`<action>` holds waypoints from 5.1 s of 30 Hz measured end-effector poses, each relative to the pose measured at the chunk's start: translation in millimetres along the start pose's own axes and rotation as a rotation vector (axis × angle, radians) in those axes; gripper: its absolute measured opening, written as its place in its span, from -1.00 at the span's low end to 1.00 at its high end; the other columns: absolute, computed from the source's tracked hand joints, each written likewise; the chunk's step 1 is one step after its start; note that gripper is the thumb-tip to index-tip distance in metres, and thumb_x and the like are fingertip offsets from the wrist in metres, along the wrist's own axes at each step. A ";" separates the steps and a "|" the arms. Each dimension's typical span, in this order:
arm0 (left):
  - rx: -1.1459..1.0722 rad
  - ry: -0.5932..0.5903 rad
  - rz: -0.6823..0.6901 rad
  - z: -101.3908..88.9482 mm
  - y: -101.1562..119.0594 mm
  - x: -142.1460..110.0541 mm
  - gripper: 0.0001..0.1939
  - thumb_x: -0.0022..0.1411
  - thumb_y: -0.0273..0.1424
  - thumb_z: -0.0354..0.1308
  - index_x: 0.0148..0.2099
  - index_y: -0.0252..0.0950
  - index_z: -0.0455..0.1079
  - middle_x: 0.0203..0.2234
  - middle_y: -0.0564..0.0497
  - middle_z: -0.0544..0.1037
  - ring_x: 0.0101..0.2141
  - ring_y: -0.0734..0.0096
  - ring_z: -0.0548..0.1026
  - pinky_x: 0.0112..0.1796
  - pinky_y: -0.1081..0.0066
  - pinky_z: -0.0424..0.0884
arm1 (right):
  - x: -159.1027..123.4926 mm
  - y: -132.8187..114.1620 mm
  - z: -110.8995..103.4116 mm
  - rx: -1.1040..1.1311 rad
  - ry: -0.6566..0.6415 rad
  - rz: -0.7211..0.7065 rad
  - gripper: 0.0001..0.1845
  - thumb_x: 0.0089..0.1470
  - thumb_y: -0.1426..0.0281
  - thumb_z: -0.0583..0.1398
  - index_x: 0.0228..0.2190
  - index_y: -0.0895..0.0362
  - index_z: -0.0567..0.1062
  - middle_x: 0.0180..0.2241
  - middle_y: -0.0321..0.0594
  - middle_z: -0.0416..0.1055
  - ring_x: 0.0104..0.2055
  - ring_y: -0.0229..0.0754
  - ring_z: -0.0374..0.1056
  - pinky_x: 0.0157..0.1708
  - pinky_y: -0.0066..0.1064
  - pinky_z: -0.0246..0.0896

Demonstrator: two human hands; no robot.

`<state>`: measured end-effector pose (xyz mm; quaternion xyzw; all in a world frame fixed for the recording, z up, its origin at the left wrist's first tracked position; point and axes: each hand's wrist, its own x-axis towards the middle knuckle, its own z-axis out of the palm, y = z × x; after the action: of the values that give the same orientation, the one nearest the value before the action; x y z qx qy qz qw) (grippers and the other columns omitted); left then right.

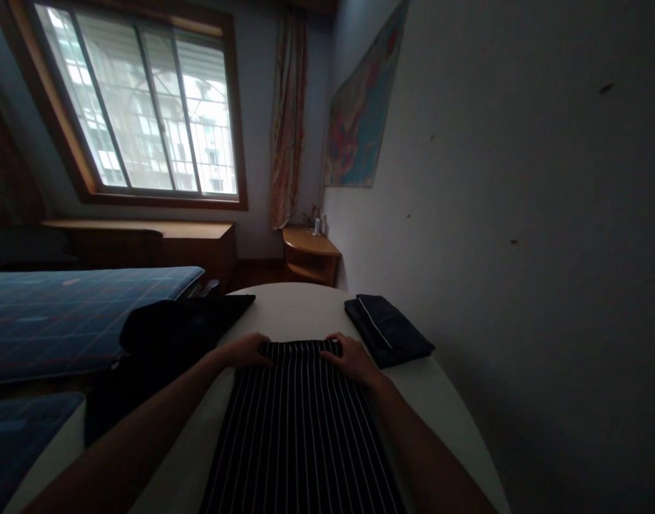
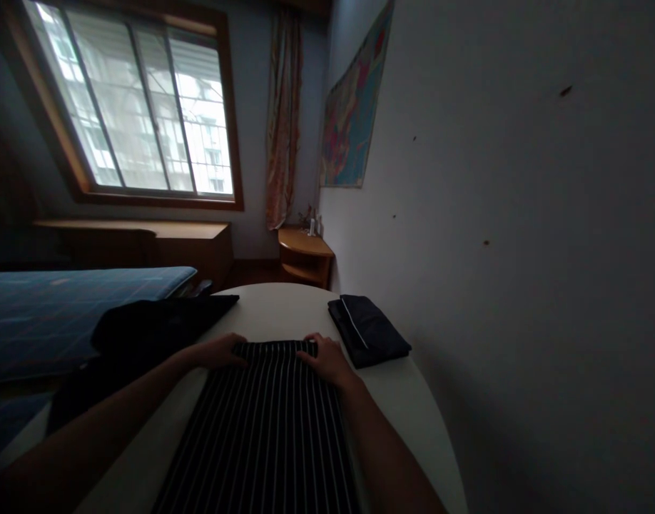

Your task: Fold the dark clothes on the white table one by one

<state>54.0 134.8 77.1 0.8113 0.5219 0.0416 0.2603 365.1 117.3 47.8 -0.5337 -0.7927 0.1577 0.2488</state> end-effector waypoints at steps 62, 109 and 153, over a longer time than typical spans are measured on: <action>0.179 0.133 0.499 53.2 63.1 -169.6 -0.13 -0.01 -0.70 0.11 0.29 0.09 0.18 -0.07 0.01 0.47 -0.12 0.22 0.45 -0.13 0.25 0.43 | -158.9 -71.8 -73.5 -0.158 -0.270 -0.385 -0.63 -0.11 0.58 0.23 -0.21 0.07 0.47 -0.13 -0.17 0.46 -0.08 -0.08 0.34 -0.05 -0.23 0.17; 0.293 0.281 -0.150 102.8 74.7 -88.1 -0.25 0.35 0.11 -0.20 0.44 -0.12 -0.04 0.41 -0.16 -0.09 0.37 -0.15 -0.18 0.25 -0.19 -0.17 | -97.0 -45.6 -1.3 -0.256 -0.250 0.089 -0.13 0.21 -0.20 -0.11 0.36 0.03 0.03 0.43 -0.14 -0.24 0.45 0.11 -0.41 0.36 0.07 -0.43; 0.059 0.333 -0.317 59.3 46.4 -81.8 -0.72 0.30 -0.45 -0.01 0.04 -0.26 0.32 -0.09 -0.08 0.57 -0.09 0.28 0.54 -0.08 0.35 0.34 | -69.9 -48.5 -23.5 -0.153 -0.123 0.014 -0.40 0.18 0.01 0.16 0.15 0.05 0.42 0.25 -0.10 0.26 0.30 0.02 0.11 0.30 -0.09 -0.11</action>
<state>75.5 26.4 64.4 0.7082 0.6797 0.1182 0.1500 362.5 33.9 76.4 -0.5461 -0.8124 0.1309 0.1572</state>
